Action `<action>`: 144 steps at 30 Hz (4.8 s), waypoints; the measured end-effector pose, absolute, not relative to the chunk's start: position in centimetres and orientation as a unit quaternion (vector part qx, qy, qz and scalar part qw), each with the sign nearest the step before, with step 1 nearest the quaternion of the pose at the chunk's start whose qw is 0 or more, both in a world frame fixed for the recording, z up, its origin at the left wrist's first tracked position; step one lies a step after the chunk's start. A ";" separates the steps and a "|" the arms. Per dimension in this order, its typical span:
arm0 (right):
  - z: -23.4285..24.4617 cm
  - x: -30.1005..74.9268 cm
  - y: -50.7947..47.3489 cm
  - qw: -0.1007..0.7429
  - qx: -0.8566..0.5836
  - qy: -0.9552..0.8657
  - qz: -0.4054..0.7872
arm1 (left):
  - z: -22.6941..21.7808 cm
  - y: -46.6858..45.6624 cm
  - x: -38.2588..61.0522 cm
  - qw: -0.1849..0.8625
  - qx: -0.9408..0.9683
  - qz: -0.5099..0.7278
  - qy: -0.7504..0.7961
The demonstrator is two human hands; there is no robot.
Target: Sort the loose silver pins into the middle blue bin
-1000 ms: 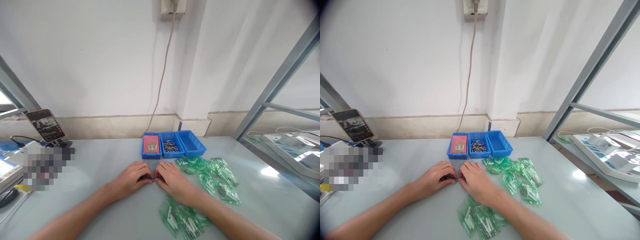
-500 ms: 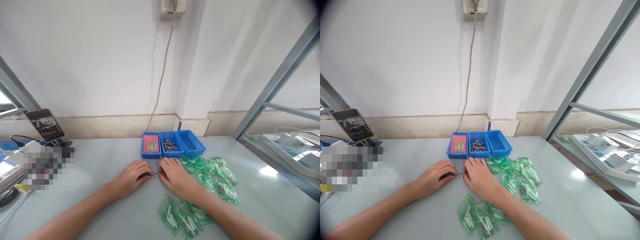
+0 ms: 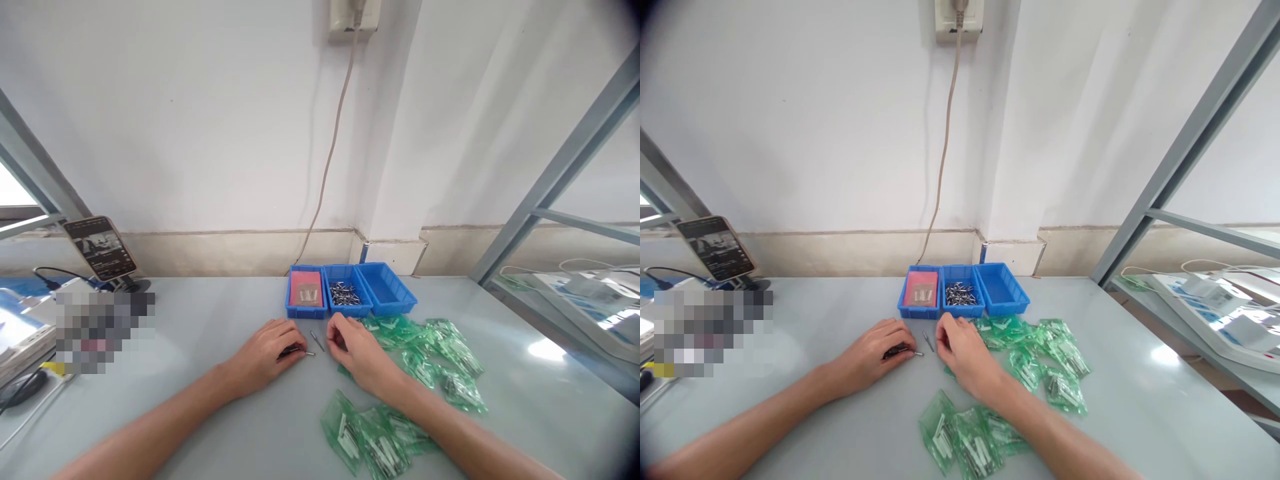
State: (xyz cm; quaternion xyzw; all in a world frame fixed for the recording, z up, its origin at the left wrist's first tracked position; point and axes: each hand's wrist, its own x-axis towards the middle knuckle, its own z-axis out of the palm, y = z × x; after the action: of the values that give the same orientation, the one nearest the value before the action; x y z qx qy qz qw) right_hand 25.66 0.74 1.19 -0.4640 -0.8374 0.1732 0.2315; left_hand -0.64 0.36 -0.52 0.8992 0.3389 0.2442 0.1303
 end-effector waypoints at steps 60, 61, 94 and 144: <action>0.7 26.1 0.8 0.226 -0.443 -0.862 0.094 | 0.2 0.2 -0.7 0.121 0.883 0.244 0.382; 0.8 26.2 0.8 0.238 -0.447 -0.857 0.099 | 0.2 0.2 -0.7 0.123 0.883 0.246 0.380; 0.8 26.4 0.7 0.275 -0.472 -0.826 0.141 | 1.4 -2.0 -3.4 -0.050 0.889 0.027 0.454; 1.0 26.9 1.1 0.279 -0.494 -0.804 0.178 | 0.0 1.3 -1.2 -0.001 0.908 0.131 0.398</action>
State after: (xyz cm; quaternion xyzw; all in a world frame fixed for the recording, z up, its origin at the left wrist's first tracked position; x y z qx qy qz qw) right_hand 26.91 1.06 0.96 -0.4940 -0.8041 0.1779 0.2789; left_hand -1.23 1.35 0.01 0.9080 0.3981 0.1309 -0.0008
